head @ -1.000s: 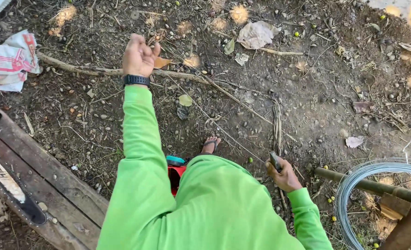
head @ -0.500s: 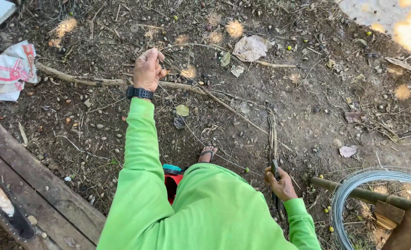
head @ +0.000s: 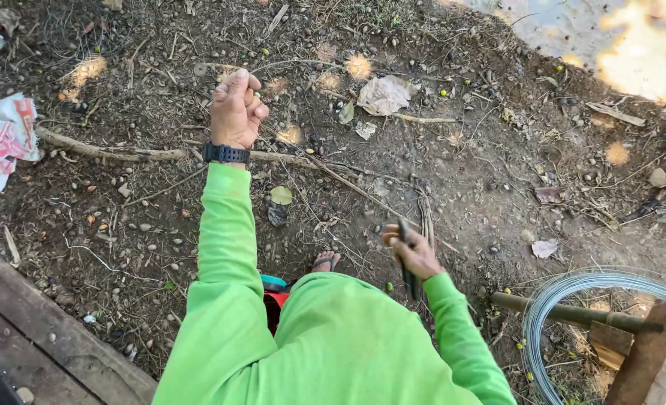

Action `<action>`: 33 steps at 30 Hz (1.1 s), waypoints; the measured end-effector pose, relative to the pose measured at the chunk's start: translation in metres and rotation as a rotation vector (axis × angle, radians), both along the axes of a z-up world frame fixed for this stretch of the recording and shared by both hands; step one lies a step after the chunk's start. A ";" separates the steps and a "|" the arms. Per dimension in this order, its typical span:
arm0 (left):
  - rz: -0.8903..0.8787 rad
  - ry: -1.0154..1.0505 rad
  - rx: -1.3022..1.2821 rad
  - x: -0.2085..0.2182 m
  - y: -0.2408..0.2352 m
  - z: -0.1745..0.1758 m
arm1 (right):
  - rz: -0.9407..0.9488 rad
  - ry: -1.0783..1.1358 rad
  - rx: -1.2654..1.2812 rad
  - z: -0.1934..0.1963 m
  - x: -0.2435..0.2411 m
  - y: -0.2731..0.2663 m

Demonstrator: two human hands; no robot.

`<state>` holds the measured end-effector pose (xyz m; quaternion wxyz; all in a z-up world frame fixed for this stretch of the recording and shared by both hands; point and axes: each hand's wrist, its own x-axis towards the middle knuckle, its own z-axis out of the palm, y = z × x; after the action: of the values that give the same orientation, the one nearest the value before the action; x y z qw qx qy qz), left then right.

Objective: The recorder prepares lengths of wire by unspooling it from a coil and using pliers to cut it.

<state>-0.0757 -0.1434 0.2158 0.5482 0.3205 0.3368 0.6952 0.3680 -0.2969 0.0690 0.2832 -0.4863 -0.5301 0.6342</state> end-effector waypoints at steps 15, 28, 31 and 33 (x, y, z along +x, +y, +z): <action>0.439 -0.424 -0.140 -0.057 0.003 -0.095 | 0.262 -0.064 -0.037 -0.028 0.006 -0.024; 0.172 -0.786 0.013 -0.056 -0.013 -0.059 | 0.447 -0.077 -0.077 0.045 0.018 -0.034; 0.082 -0.704 0.224 -0.050 -0.012 -0.043 | 0.429 -0.025 -0.086 0.025 0.025 -0.037; 0.060 -0.718 0.320 -0.049 -0.010 -0.038 | 0.424 -0.023 -0.096 0.020 0.028 -0.041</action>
<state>-0.1251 -0.1532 0.1782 0.5537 0.1285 0.0202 0.8225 0.3961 -0.3383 0.0887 0.1139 -0.3840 -0.5931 0.6984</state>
